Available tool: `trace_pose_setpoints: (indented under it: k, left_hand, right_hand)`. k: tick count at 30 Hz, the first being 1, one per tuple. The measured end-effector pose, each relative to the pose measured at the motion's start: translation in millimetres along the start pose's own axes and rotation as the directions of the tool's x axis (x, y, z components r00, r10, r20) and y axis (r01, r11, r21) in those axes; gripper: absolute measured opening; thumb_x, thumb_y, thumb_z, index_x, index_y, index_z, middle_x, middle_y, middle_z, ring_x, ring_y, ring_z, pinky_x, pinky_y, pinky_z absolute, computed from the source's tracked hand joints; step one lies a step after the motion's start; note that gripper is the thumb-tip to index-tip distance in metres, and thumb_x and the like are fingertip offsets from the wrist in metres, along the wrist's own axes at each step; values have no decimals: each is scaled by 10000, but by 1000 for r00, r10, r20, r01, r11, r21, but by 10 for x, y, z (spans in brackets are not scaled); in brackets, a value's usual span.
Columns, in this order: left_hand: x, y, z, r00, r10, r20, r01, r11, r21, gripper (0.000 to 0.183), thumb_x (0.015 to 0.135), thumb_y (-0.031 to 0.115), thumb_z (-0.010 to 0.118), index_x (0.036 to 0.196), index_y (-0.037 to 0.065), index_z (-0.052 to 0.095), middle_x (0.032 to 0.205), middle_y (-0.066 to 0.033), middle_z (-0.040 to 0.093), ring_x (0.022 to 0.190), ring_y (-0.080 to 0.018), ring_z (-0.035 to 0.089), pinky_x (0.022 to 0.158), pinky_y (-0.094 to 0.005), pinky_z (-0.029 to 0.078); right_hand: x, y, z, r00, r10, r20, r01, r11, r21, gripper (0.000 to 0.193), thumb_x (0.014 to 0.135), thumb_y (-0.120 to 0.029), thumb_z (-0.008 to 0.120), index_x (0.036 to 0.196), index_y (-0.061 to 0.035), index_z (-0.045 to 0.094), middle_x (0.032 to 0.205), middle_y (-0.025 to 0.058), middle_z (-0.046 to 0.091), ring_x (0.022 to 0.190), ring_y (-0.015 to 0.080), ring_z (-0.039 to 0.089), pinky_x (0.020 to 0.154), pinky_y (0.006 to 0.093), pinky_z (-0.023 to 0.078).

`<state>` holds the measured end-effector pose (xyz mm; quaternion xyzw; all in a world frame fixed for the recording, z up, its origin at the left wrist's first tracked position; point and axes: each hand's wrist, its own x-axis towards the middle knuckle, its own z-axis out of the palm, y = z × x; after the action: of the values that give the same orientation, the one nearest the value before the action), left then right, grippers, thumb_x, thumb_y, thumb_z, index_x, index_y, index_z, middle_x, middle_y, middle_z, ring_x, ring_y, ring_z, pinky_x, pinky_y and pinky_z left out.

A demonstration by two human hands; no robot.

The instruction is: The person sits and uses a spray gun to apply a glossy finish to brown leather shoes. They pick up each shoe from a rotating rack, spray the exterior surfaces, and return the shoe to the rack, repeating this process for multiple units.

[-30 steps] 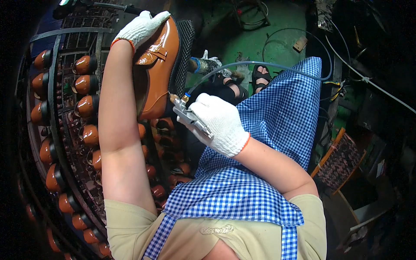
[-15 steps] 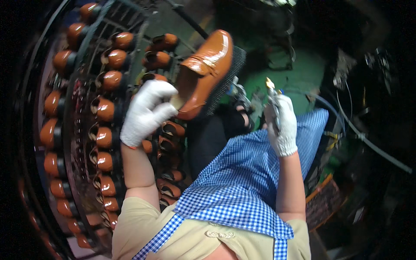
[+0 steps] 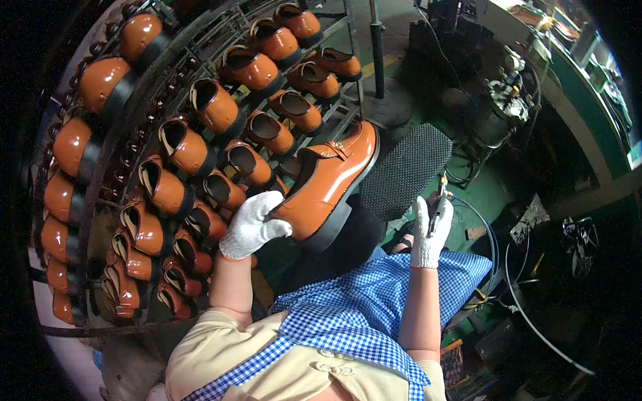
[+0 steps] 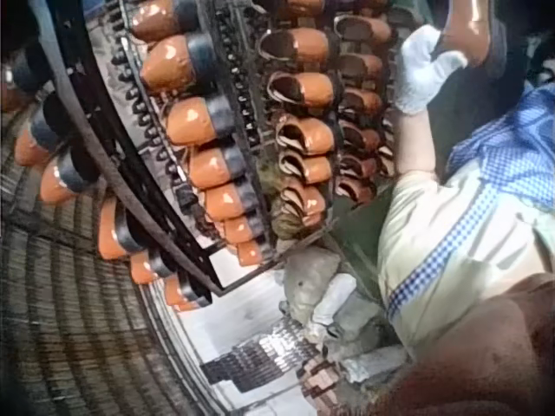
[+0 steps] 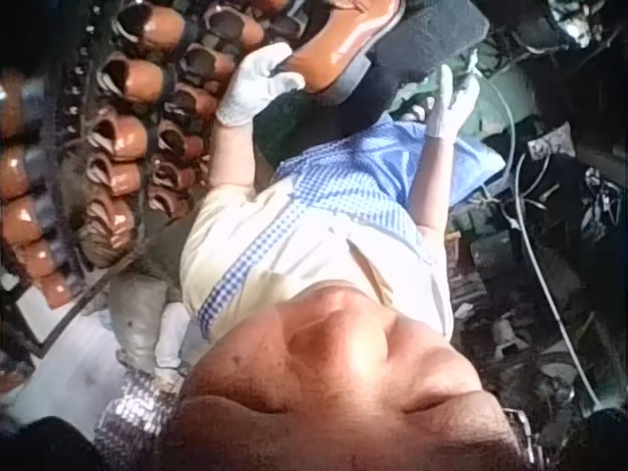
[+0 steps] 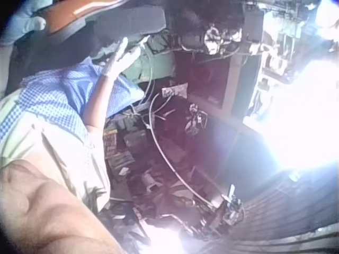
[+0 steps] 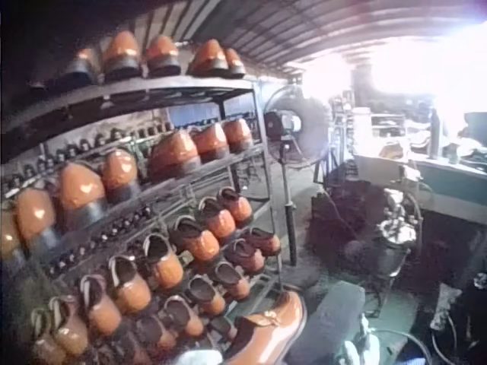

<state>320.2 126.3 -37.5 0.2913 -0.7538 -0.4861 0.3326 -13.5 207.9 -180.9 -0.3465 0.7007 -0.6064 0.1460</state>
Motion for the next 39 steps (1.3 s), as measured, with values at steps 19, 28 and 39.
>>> trace_pose_setpoints:
  k: [19, 28, 39]
  left_hand:
    - [1554, -3496, 626, 848, -320, -422, 530, 510, 678, 261, 994, 327, 615, 1001, 91, 726, 1050, -188, 719, 982, -399, 712, 842, -538, 567]
    - [1293, -2692, 691, 891, -321, -322, 455, 618, 641, 497, 935, 286, 748, 1374, 94, 615, 1195, -183, 698, 1113, -398, 693, 933, -522, 563]
    - [3688, -1647, 66, 959, -44, -281, 270, 451, 851, 481, 902, 367, 773, 1252, 75, 623, 1168, -174, 745, 1164, -388, 685, 1038, -552, 470]
  right_hand:
    - [-165, -316, -353, 984, 171, 42, -162, 973, -162, 523, 1025, -85, 666, 1521, -41, 508, 1281, 30, 606, 1061, 111, 582, 888, 266, 499]
    - [-283, -620, -395, 982, 189, 1, -188, 976, -110, 497, 942, -42, 722, 1395, 4, 523, 1200, 66, 565, 1080, 174, 537, 996, 330, 463]
    - [-513, -915, -478, 915, 374, 153, -361, 927, -105, 646, 935, 21, 687, 1527, 2, 429, 1487, 105, 483, 1341, 234, 495, 1170, 384, 376]
